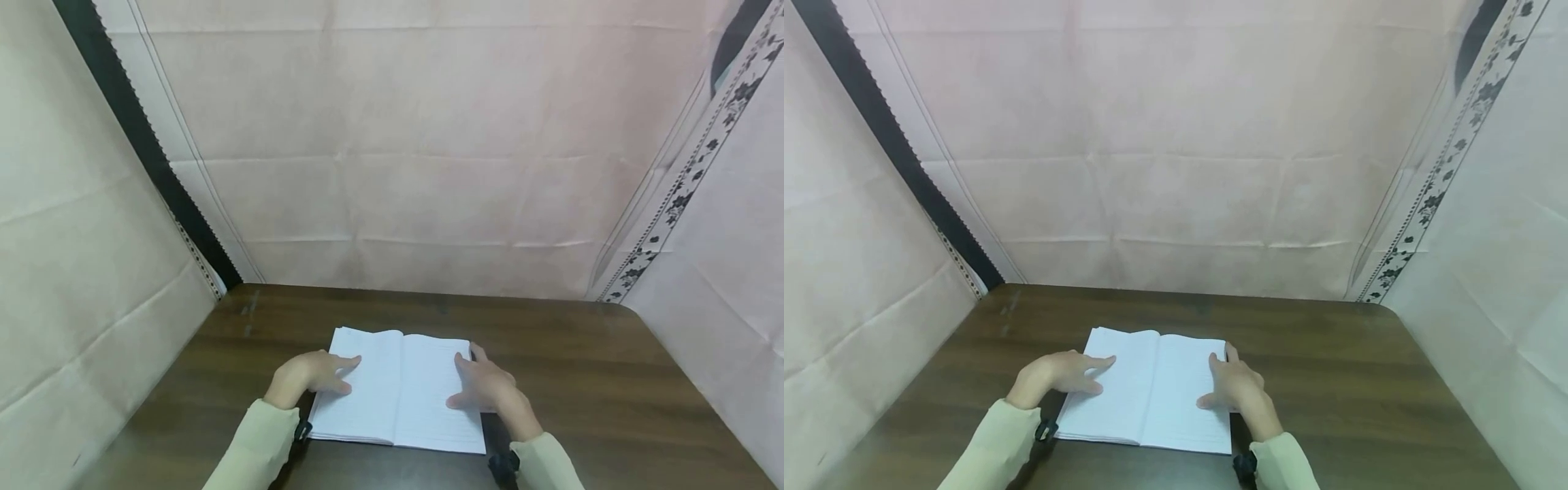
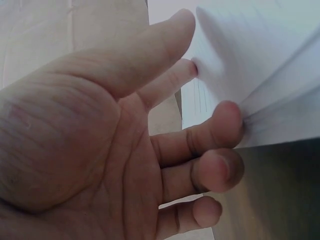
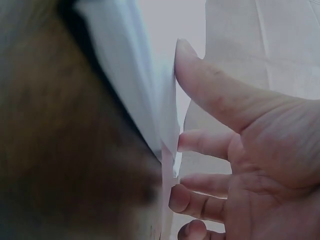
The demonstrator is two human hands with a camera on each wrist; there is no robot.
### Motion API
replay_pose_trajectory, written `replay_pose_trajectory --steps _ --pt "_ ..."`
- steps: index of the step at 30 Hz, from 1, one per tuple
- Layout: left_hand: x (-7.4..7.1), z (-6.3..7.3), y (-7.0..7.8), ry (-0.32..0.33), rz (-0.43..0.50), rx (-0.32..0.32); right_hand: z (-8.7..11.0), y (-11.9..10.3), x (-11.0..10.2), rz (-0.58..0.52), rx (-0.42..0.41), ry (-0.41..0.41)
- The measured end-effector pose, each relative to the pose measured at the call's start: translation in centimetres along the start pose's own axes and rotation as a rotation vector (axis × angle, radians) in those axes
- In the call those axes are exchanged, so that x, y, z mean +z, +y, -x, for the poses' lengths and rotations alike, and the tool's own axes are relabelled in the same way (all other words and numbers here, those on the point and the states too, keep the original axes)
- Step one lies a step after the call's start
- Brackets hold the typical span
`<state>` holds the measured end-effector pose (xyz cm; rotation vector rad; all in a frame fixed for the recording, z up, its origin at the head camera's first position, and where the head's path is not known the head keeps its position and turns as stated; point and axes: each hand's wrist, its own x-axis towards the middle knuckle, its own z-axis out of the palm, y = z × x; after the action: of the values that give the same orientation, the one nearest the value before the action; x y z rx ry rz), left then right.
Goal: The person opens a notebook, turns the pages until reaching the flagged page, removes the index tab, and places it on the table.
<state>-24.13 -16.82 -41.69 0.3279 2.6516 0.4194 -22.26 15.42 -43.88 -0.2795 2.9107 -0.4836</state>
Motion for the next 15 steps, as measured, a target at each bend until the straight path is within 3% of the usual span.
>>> replay_pose_trajectory --steps 6,15 --pt "0.5 0.0 -0.4 0.002 0.003 -0.007 -0.4 -0.4 0.8 0.015 0.023 0.005" --pt "0.4 -0.2 -0.4 0.021 -0.001 0.02 -1.0 -0.4 1.0 -0.043 0.179 0.098"
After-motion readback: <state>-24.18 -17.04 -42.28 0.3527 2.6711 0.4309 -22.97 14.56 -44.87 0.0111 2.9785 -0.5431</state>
